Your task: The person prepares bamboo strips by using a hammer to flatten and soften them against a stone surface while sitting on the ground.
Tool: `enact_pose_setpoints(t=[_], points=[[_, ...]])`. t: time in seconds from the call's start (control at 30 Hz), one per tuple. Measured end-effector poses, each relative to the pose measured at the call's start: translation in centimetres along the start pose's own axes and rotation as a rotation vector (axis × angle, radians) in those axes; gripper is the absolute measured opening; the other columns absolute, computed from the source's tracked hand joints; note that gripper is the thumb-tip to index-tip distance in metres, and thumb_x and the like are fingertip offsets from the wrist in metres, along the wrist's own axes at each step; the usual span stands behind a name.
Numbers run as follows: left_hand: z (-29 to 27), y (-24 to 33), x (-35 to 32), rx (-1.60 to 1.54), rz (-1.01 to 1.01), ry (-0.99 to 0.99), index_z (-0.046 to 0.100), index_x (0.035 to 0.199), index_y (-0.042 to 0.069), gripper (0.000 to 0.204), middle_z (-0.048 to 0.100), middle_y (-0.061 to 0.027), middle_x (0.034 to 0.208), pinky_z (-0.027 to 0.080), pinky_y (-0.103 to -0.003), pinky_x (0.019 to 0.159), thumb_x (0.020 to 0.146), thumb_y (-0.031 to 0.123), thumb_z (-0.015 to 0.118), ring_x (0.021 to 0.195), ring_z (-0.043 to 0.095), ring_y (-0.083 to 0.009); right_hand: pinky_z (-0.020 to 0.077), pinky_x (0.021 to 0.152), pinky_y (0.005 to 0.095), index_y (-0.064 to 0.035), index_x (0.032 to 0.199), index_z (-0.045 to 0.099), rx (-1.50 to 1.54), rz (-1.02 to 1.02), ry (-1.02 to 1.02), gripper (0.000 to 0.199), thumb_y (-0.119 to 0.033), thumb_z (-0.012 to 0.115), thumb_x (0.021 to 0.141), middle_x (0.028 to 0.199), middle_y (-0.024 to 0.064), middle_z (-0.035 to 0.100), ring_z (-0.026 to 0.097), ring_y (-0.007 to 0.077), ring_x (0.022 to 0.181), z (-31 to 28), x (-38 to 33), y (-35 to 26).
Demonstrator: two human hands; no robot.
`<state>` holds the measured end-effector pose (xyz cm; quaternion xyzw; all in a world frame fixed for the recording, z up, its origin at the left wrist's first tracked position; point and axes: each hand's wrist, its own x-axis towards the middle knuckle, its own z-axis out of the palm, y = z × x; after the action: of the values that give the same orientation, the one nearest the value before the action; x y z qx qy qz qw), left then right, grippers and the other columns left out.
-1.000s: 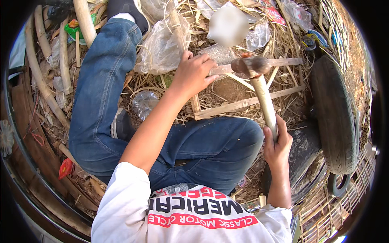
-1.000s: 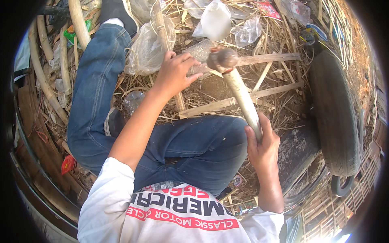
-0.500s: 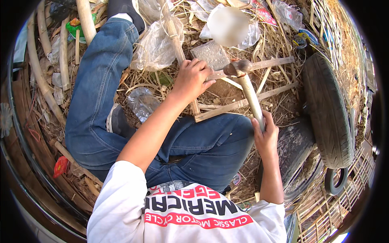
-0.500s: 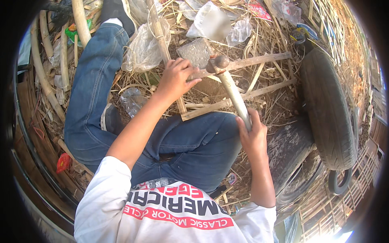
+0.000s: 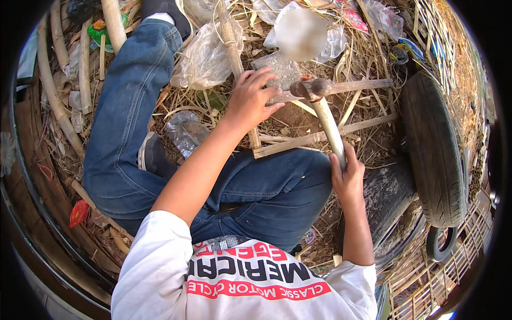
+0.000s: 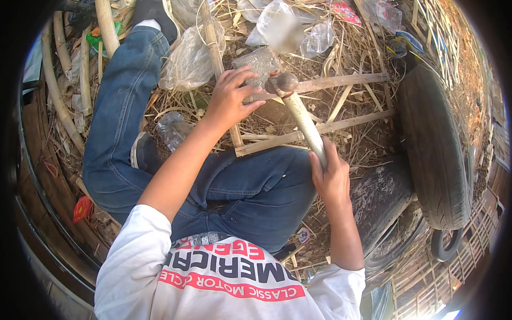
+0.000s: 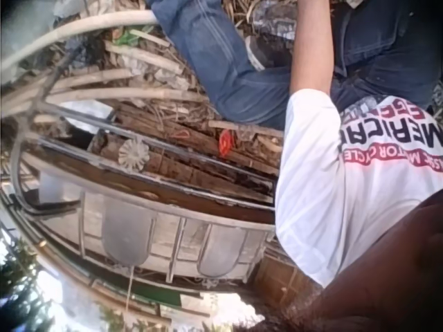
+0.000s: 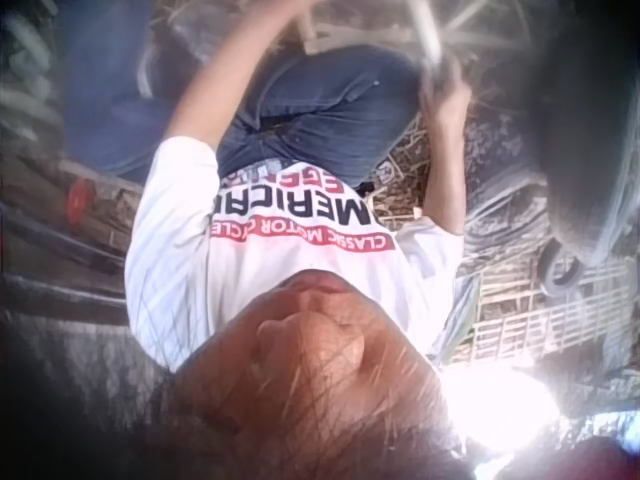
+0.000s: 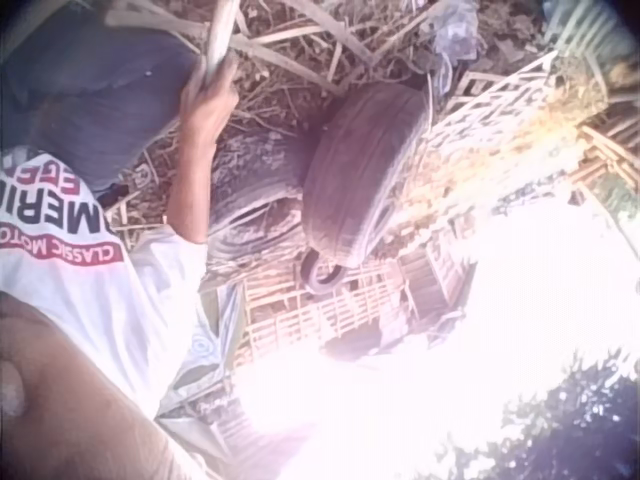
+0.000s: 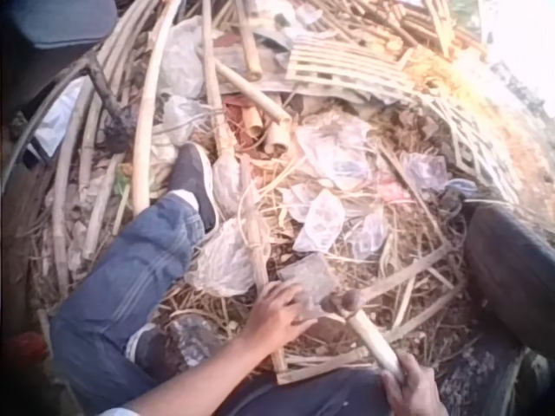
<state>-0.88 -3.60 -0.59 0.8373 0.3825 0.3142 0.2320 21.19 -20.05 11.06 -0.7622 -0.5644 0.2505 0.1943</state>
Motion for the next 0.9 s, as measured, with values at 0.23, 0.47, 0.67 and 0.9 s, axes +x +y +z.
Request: enact_pose_setpoints(t=[0.23,0.47,0.67,0.9], points=[[0.0,0.3,-0.2,-0.021,-0.023,0.005,0.074,0.090,0.009,0.028,0.062,-0.0072,0.119,0.040,-0.046,0.102,0.068,0.022,0.085,0.125,0.053,-0.0290,0.0522,0.063,0.0440,-0.0032,0.120,0.057,0.018,-0.050,-0.008,0.036,-0.015,0.070,0.089,0.083,0.0260,0.066,0.067,0.0440,0.079,-0.9,0.7,0.3],[-0.1,0.4,-0.1,0.018,-0.032,-0.033,0.074,0.087,0.009,0.026,0.062,-0.0071,0.120,0.041,-0.046,0.103,0.069,0.024,0.085,0.126,0.052,-0.0286,0.0520,0.063,0.0442,-0.0029,0.123,0.056,0.011,-0.164,-0.007,0.040,-0.012,0.071,0.088,0.086,0.0256,0.066,0.067,0.0439,0.078,-1.1,0.7,0.1],[0.0,0.3,-0.2,0.025,-0.047,-0.027,0.073,0.087,0.009,0.027,0.061,-0.0068,0.121,0.042,-0.046,0.104,0.069,0.025,0.085,0.127,0.051,-0.0295,0.0555,0.066,0.0412,0.0002,0.125,0.055,-0.100,-0.111,-0.056,0.042,-0.010,0.071,0.088,0.089,0.0258,0.068,0.070,0.0411,0.083,-1.1,0.3,0.8],[0.3,0.0,-0.4,0.073,-0.054,-0.048,0.074,0.090,0.009,0.028,0.060,-0.0067,0.123,0.040,-0.046,0.107,0.071,0.027,0.084,0.127,0.051,-0.0290,0.0542,0.066,0.0397,-0.0015,0.124,0.055,-0.062,-0.019,-0.059,0.035,-0.011,0.066,0.092,0.086,0.0264,0.067,0.070,0.0415,0.083,-0.3,0.8,1.1]])
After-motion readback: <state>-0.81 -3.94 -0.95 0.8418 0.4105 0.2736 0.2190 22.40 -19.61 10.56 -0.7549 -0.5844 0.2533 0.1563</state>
